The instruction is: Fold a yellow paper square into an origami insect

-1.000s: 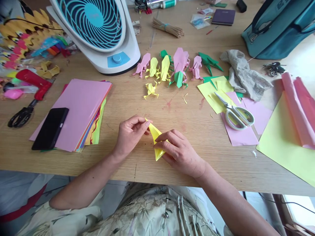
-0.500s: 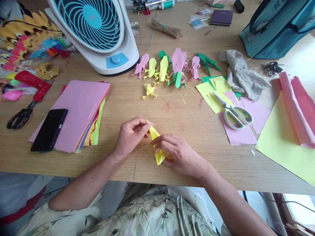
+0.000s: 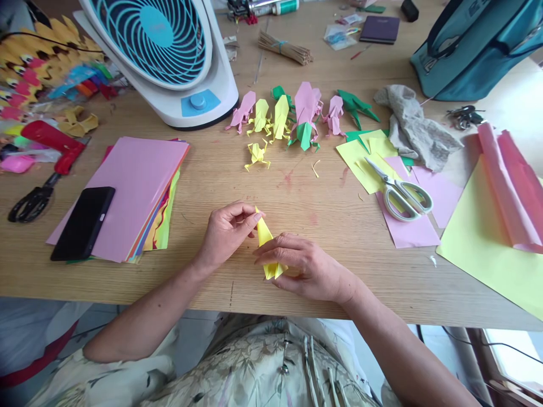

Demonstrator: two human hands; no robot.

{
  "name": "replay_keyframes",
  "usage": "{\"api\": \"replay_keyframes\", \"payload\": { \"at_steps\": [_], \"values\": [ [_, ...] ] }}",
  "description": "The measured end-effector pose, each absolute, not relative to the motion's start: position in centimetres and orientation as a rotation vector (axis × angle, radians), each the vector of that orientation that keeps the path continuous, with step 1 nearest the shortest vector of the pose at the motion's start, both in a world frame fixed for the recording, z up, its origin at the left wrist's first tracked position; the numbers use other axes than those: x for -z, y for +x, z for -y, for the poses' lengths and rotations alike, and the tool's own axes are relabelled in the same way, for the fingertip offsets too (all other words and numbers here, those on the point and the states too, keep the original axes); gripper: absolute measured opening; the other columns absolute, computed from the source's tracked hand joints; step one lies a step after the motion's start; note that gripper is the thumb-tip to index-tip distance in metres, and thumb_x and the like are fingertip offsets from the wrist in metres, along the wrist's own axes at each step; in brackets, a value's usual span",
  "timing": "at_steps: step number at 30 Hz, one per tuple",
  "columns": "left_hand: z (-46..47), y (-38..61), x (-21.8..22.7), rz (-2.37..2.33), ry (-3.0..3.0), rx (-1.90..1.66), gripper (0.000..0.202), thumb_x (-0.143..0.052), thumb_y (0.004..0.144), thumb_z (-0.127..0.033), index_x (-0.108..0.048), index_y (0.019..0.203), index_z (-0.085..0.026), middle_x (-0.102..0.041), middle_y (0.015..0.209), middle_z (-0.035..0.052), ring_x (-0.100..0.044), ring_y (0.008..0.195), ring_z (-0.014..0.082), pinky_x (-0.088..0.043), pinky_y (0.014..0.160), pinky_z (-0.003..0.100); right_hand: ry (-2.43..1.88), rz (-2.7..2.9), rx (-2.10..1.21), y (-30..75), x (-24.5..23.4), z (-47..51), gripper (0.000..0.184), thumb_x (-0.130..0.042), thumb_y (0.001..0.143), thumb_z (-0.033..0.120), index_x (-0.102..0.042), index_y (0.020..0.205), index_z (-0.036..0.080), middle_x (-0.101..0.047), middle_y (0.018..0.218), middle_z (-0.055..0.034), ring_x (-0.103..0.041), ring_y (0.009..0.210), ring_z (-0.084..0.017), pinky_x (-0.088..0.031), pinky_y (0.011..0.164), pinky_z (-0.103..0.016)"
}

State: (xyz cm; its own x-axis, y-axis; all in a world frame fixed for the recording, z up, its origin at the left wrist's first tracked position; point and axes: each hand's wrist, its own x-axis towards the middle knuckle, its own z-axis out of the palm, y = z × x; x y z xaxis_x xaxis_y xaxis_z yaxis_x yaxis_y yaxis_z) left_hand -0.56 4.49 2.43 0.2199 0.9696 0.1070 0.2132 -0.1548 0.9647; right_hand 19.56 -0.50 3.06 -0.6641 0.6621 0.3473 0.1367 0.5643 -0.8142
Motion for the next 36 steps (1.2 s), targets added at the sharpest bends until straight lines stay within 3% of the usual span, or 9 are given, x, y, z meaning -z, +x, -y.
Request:
{"api": "replay_keyframes", "payload": {
  "at_steps": [7, 14, 20, 27, 32, 36],
  "values": [
    [-4.5, -0.7, -2.4, -1.144, 1.600, -1.047, 0.021, -0.066, 0.088, -0.035, -0.069, 0.077, -0.017, -0.063, 0.073, 0.0015, -0.059, 0.063, 0.0108, -0.050, 0.053, 0.020, -0.641, 2.198, -0.965, 19.7, -2.9, 0.3, 0.026, -0.059, 0.096, 0.023, -0.066, 0.120, 0.019, -0.064, 0.124, -0.0131, -0.061, 0.109, -0.021, -0.049, 0.092, -0.038],
    [-4.5, -0.8, -2.5, -1.131, 1.610, -1.090, 0.020, -0.065, 0.090, -0.033, -0.072, 0.082, -0.017, -0.066, 0.079, 0.0037, -0.061, 0.068, 0.0116, -0.051, 0.057, 0.020, -0.683, 2.335, -0.603, 19.5, -2.6, 0.2, 0.016, -0.054, 0.098, 0.023, -0.069, 0.103, 0.022, -0.069, 0.104, -0.0083, -0.056, 0.090, -0.019, -0.041, 0.081, -0.039],
    [-4.6, -0.8, -2.5, -1.127, 1.622, -1.095, 0.019, -0.065, 0.089, -0.033, -0.071, 0.081, -0.017, -0.067, 0.081, 0.0038, -0.061, 0.068, 0.0116, -0.050, 0.057, 0.020, -0.677, 2.351, -0.678, 19.3, -2.2, 0.3, 0.014, -0.055, 0.094, 0.012, -0.065, 0.101, 0.019, -0.065, 0.108, -0.0107, -0.059, 0.096, -0.019, -0.049, 0.086, -0.035],
    [-4.7, -0.9, -2.6, -1.172, 1.627, -1.124, 0.020, -0.066, 0.088, -0.034, -0.068, 0.077, -0.017, -0.065, 0.078, 0.0033, -0.060, 0.067, 0.0117, -0.048, 0.054, 0.020, -0.702, 2.370, -0.759, 19.5, -2.1, 0.6, 0.026, -0.052, 0.097, 0.014, -0.063, 0.120, 0.018, -0.062, 0.124, -0.0140, -0.062, 0.113, -0.021, -0.053, 0.094, -0.037],
    [-4.8, -0.9, -2.6, -1.179, 1.661, -1.119, 0.020, -0.065, 0.089, -0.033, -0.069, 0.077, -0.017, -0.065, 0.078, 0.0030, -0.059, 0.066, 0.0114, -0.048, 0.055, 0.021, -0.704, 2.338, -0.687, 19.4, -2.2, 0.7, 0.021, -0.052, 0.098, 0.013, -0.066, 0.113, 0.017, -0.066, 0.120, -0.0130, -0.066, 0.107, -0.019, -0.055, 0.092, -0.034],
    [-4.9, -0.9, -2.5, -1.193, 1.687, -1.115, 0.020, -0.065, 0.089, -0.033, -0.070, 0.078, -0.017, -0.065, 0.077, 0.0026, -0.059, 0.065, 0.0111, -0.046, 0.055, 0.020, -0.724, 2.364, -0.584, 19.2, -2.1, 0.4, 0.017, -0.055, 0.096, 0.015, -0.067, 0.108, 0.020, -0.070, 0.111, -0.0103, -0.065, 0.106, -0.021, -0.052, 0.095, -0.041]
  ]
}}
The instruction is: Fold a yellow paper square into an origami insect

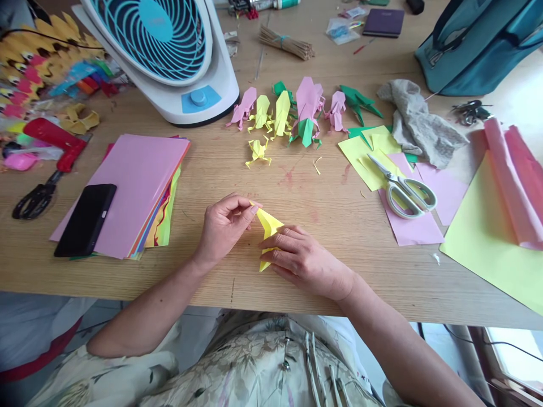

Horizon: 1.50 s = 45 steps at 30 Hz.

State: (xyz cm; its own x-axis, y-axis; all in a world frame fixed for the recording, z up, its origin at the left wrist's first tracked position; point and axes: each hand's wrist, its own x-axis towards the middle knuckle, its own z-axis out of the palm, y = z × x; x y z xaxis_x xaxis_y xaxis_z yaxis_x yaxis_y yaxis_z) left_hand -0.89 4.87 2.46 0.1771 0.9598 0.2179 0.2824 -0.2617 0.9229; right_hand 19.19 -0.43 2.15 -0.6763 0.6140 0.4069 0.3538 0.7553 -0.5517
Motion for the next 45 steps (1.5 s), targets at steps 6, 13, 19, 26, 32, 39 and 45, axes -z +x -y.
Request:
{"api": "replay_keyframes", "payload": {
  "at_steps": [6, 13, 19, 26, 32, 39, 45],
  "values": [
    [-4.8, -0.9, -2.3, -1.185, 1.704, -1.111, 0.018, -0.064, 0.090, -0.032, -0.071, 0.081, -0.018, -0.066, 0.080, 0.0033, -0.061, 0.070, 0.0122, -0.047, 0.057, 0.020, -0.732, 2.371, -0.590, 19.1, -2.1, 0.5, 0.017, -0.051, 0.097, 0.012, -0.064, 0.106, 0.019, -0.068, 0.112, -0.0113, -0.062, 0.108, -0.022, -0.052, 0.092, -0.039],
    [-4.4, -0.8, -3.0, -1.063, 1.672, -1.165, 0.013, -0.066, 0.089, -0.028, -0.072, 0.086, -0.017, -0.066, 0.086, 0.0043, -0.061, 0.071, 0.0114, -0.049, 0.056, 0.019, -0.829, 2.205, -0.609, 19.3, -2.6, 0.4, 0.008, -0.059, 0.092, 0.015, -0.061, 0.091, 0.022, -0.070, 0.106, -0.0066, -0.060, 0.093, -0.021, -0.046, 0.083, -0.041],
    [-3.3, -0.3, -2.9, -1.004, 1.627, -1.120, 0.010, -0.066, 0.089, -0.024, -0.064, 0.097, -0.019, -0.072, 0.088, 0.0022, -0.066, 0.069, 0.0103, -0.054, 0.062, 0.019, -0.937, 1.874, -0.846, 18.8, -2.6, 0.5, 0.009, -0.064, 0.090, 0.014, -0.061, 0.089, 0.022, -0.067, 0.087, -0.0028, -0.061, 0.084, -0.018, -0.047, 0.078, -0.036],
    [-2.9, -0.1, -2.5, -0.899, 1.866, -1.188, 0.012, -0.063, 0.087, -0.007, -0.058, 0.083, -0.018, -0.073, 0.089, 0.0026, -0.070, 0.083, 0.0120, -0.054, 0.065, 0.018, -1.125, 1.581, -0.953, 18.4, -1.3, 0.7, 0.010, -0.068, 0.088, 0.019, -0.059, 0.090, 0.023, -0.059, 0.085, -0.0013, -0.055, 0.078, -0.016, -0.044, 0.070, -0.032],
    [-3.0, 0.1, -2.8, -0.784, 2.039, -1.219, 0.021, -0.058, 0.087, -0.001, -0.068, 0.096, -0.017, -0.074, 0.100, 0.0066, -0.070, 0.094, 0.0126, -0.058, 0.076, 0.021, -1.208, 1.618, -0.770, 18.3, -1.6, 0.6, 0.017, -0.068, 0.086, 0.015, -0.054, 0.082, 0.023, -0.050, 0.078, 0.0019, -0.045, 0.069, -0.013, -0.038, 0.062, -0.029],
    [-2.9, 0.1, -2.7, -0.775, 2.089, -1.205, 0.013, -0.064, 0.088, -0.007, -0.071, 0.094, -0.016, -0.076, 0.099, 0.0086, -0.072, 0.094, 0.0141, -0.058, 0.087, 0.026, -1.167, 1.671, -0.723, 18.2, -1.9, 0.6, 0.017, -0.068, 0.088, 0.016, -0.053, 0.083, 0.022, -0.053, 0.079, 0.0012, -0.050, 0.069, -0.013, -0.040, 0.061, -0.028],
    [-3.0, -0.1, -2.6, -0.802, 2.160, -1.178, 0.013, -0.063, 0.088, -0.009, -0.071, 0.093, -0.017, -0.077, 0.098, 0.0066, -0.071, 0.092, 0.0139, -0.058, 0.087, 0.026, -1.130, 1.738, -0.705, 18.4, -2.0, 0.6, 0.017, -0.070, 0.085, 0.013, -0.055, 0.087, 0.022, -0.057, 0.084, -0.0010, -0.056, 0.078, -0.015, -0.045, 0.069, -0.030]
  ]
}}
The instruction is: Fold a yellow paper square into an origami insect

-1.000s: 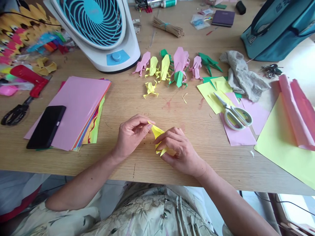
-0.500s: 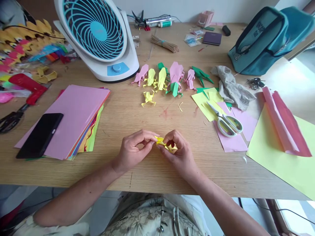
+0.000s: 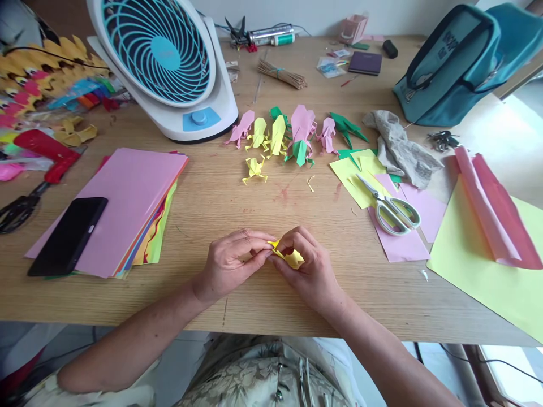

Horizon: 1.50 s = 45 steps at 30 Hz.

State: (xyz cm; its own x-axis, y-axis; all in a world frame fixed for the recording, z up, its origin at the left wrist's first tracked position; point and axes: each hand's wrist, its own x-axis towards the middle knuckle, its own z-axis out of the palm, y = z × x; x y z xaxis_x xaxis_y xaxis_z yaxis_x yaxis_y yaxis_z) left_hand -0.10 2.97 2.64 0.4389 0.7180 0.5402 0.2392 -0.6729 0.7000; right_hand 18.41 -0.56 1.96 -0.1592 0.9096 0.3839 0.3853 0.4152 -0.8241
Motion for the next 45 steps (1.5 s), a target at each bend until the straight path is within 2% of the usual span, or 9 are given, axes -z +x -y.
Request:
{"api": "replay_keyframes", "payload": {
  "at_steps": [8, 16, 24, 30, 35, 45],
  "values": [
    [-3.05, -0.13, -2.78, -0.850, 2.144, -1.187, 0.011, -0.062, 0.089, -0.009, -0.069, 0.089, -0.017, -0.076, 0.096, 0.0064, -0.072, 0.090, 0.0133, -0.058, 0.085, 0.025, -1.112, 1.693, -0.764, 18.59, -2.32, 0.63, 0.016, -0.067, 0.087, 0.011, -0.056, 0.089, 0.022, -0.060, 0.088, -0.0024, -0.058, 0.083, -0.016, -0.046, 0.074, -0.033],
    [-3.04, -0.06, -2.72, -0.828, 2.158, -1.185, 0.013, -0.063, 0.089, -0.008, -0.071, 0.094, -0.017, -0.077, 0.098, 0.0069, -0.072, 0.092, 0.0135, -0.058, 0.086, 0.026, -1.141, 1.653, -0.727, 18.66, -2.29, 0.70, 0.019, -0.068, 0.085, 0.008, -0.055, 0.085, 0.022, -0.060, 0.085, -0.0010, -0.058, 0.079, -0.015, -0.045, 0.071, -0.031],
    [-2.79, 0.10, -2.98, -0.845, 2.098, -1.198, 0.011, -0.064, 0.088, -0.007, -0.069, 0.090, -0.016, -0.077, 0.095, 0.0064, -0.073, 0.090, 0.0132, -0.058, 0.083, 0.024, -1.132, 1.653, -0.702, 18.39, -2.31, 0.66, 0.019, -0.067, 0.085, 0.008, -0.055, 0.085, 0.022, -0.060, 0.083, -0.0008, -0.058, 0.078, -0.015, -0.045, 0.070, -0.031],
    [-2.40, 0.12, -3.03, -0.914, 2.019, -1.159, 0.008, -0.065, 0.087, -0.008, -0.066, 0.088, -0.016, -0.077, 0.091, 0.0031, -0.073, 0.083, 0.0115, -0.059, 0.077, 0.021, -1.144, 1.648, -0.709, 18.36, -2.25, 0.73, 0.016, -0.066, 0.087, 0.011, -0.055, 0.084, 0.023, -0.060, 0.083, -0.0014, -0.058, 0.078, -0.016, -0.046, 0.070, -0.032],
    [-2.20, 0.24, -3.00, -0.967, 1.941, -1.156, 0.009, -0.066, 0.088, -0.012, -0.067, 0.096, -0.017, -0.076, 0.089, 0.0012, -0.073, 0.078, 0.0098, -0.060, 0.073, 0.018, -1.153, 1.652, -0.716, 18.49, -2.20, 0.76, 0.015, -0.066, 0.088, 0.014, -0.055, 0.084, 0.023, -0.060, 0.083, -0.0024, -0.058, 0.078, -0.017, -0.046, 0.069, -0.033],
    [-2.38, -0.02, -3.14, -0.977, 2.051, -1.160, 0.014, -0.067, 0.087, -0.009, -0.073, 0.096, -0.018, -0.078, 0.091, 0.0005, -0.070, 0.070, 0.0079, -0.055, 0.069, 0.017, -1.153, 1.682, -0.689, 18.49, -2.00, 0.70, 0.017, -0.066, 0.087, 0.012, -0.053, 0.084, 0.023, -0.060, 0.084, -0.0016, -0.058, 0.078, -0.016, -0.046, 0.069, -0.032]
  ]
}}
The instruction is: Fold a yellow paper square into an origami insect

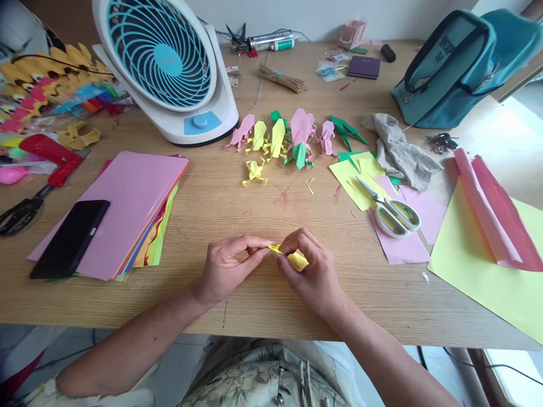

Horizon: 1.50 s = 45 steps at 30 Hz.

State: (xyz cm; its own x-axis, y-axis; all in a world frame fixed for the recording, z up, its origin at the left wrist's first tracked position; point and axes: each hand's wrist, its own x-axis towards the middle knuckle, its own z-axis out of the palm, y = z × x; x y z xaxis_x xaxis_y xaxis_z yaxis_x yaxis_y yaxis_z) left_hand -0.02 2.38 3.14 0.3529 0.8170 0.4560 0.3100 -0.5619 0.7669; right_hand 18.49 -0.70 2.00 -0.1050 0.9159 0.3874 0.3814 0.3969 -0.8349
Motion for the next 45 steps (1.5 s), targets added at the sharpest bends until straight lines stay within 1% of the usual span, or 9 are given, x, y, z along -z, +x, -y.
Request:
{"api": "replay_keyframes", "payload": {
  "at_steps": [8, 15, 24, 31, 35, 37, 39, 42, 45],
  "values": [
    [-2.4, -0.1, -3.0, -0.957, 2.019, -1.138, 0.014, -0.066, 0.089, -0.012, -0.075, 0.098, -0.019, -0.079, 0.091, 0.0017, -0.069, 0.070, 0.0096, -0.055, 0.069, 0.019, -1.164, 1.717, -0.620, 18.5, -2.1, 0.7, 0.019, -0.066, 0.086, 0.010, -0.053, 0.085, 0.024, -0.060, 0.085, -0.0021, -0.059, 0.078, -0.017, -0.047, 0.068, -0.032],
    [-2.7, -0.1, -2.7, -0.960, 1.828, -1.073, 0.011, -0.068, 0.088, -0.018, -0.077, 0.095, -0.018, -0.079, 0.086, 0.0024, -0.070, 0.068, 0.0112, -0.055, 0.064, 0.019, -1.172, 1.737, -0.564, 18.5, -2.1, 0.9, 0.019, -0.066, 0.085, 0.010, -0.053, 0.087, 0.024, -0.061, 0.086, -0.0029, -0.061, 0.078, -0.018, -0.048, 0.067, -0.033],
    [-2.8, -0.2, -2.9, -0.919, 1.885, -1.067, 0.014, -0.065, 0.090, -0.016, -0.077, 0.098, -0.019, -0.079, 0.093, 0.0028, -0.074, 0.081, 0.0138, -0.058, 0.076, 0.022, -1.166, 1.769, -0.521, 18.4, -2.1, 0.9, 0.019, -0.065, 0.086, 0.009, -0.054, 0.088, 0.024, -0.061, 0.087, -0.0033, -0.061, 0.079, -0.017, -0.048, 0.067, -0.032],
    [-2.8, -0.2, -2.8, -0.897, 2.016, -1.122, 0.016, -0.063, 0.090, -0.012, -0.075, 0.098, -0.020, -0.078, 0.092, 0.0020, -0.072, 0.080, 0.0123, -0.056, 0.076, 0.023, -1.170, 1.784, -0.525, 18.4, -2.2, 0.9, 0.016, -0.064, 0.087, 0.012, -0.054, 0.089, 0.025, -0.061, 0.087, -0.0039, -0.060, 0.080, -0.019, -0.049, 0.067, -0.034],
    [-2.8, -0.3, -3.2, -0.838, 2.120, -1.190, 0.018, -0.061, 0.091, -0.009, -0.072, 0.100, -0.021, -0.075, 0.096, 0.0039, -0.070, 0.089, 0.0133, -0.056, 0.083, 0.025, -1.088, 1.742, -0.660, 18.8, -2.7, 1.1, 0.010, -0.063, 0.091, 0.029, -0.057, 0.097, 0.024, -0.061, 0.091, -0.0065, -0.059, 0.087, -0.022, -0.049, 0.075, -0.038],
    [-2.7, -0.6, -3.4, -0.827, 2.172, -1.244, 0.018, -0.062, 0.091, -0.010, -0.072, 0.101, -0.021, -0.070, 0.095, 0.0047, -0.068, 0.086, 0.0122, -0.055, 0.078, 0.023, -1.093, 1.634, -0.758, 19.1, -2.7, 1.0, 0.017, -0.055, 0.096, 0.040, -0.059, 0.100, 0.023, -0.059, 0.093, -0.0076, -0.058, 0.090, -0.023, -0.049, 0.078, -0.039],
    [-2.7, -1.1, -3.5, -0.814, 2.252, -1.283, 0.017, -0.063, 0.091, -0.012, -0.071, 0.102, -0.021, -0.065, 0.088, 0.0027, -0.064, 0.076, 0.0094, -0.053, 0.070, 0.020, -1.177, 1.500, -0.826, 19.4, -2.5, 0.8, 0.022, -0.050, 0.099, 0.043, -0.060, 0.101, 0.023, -0.059, 0.096, -0.0071, -0.058, 0.090, -0.021, -0.049, 0.079, -0.036],
    [-2.7, -1.7, -3.4, -0.710, 2.405, -1.276, 0.017, -0.060, 0.093, -0.014, -0.069, 0.106, -0.022, -0.064, 0.082, -0.0001, -0.060, 0.069, 0.0080, -0.049, 0.065, 0.019, -1.257, 1.361, -1.019, 19.8, -2.1, 0.2, 0.021, -0.057, 0.096, 0.043, -0.061, 0.104, 0.024, -0.061, 0.102, -0.0060, -0.060, 0.092, -0.019, -0.051, 0.078, -0.031],
    [-2.7, -2.0, -3.4, -0.626, 2.515, -1.283, 0.018, -0.058, 0.093, -0.014, -0.066, 0.108, -0.021, -0.065, 0.081, 0.0001, -0.059, 0.066, 0.0090, -0.046, 0.062, 0.021, -1.140, 1.305, -1.293, 20.1, -2.1, -0.4, 0.030, -0.063, 0.092, 0.047, -0.059, 0.112, 0.025, -0.065, 0.111, -0.0078, -0.064, 0.099, -0.020, -0.055, 0.078, -0.031]
  ]
}}
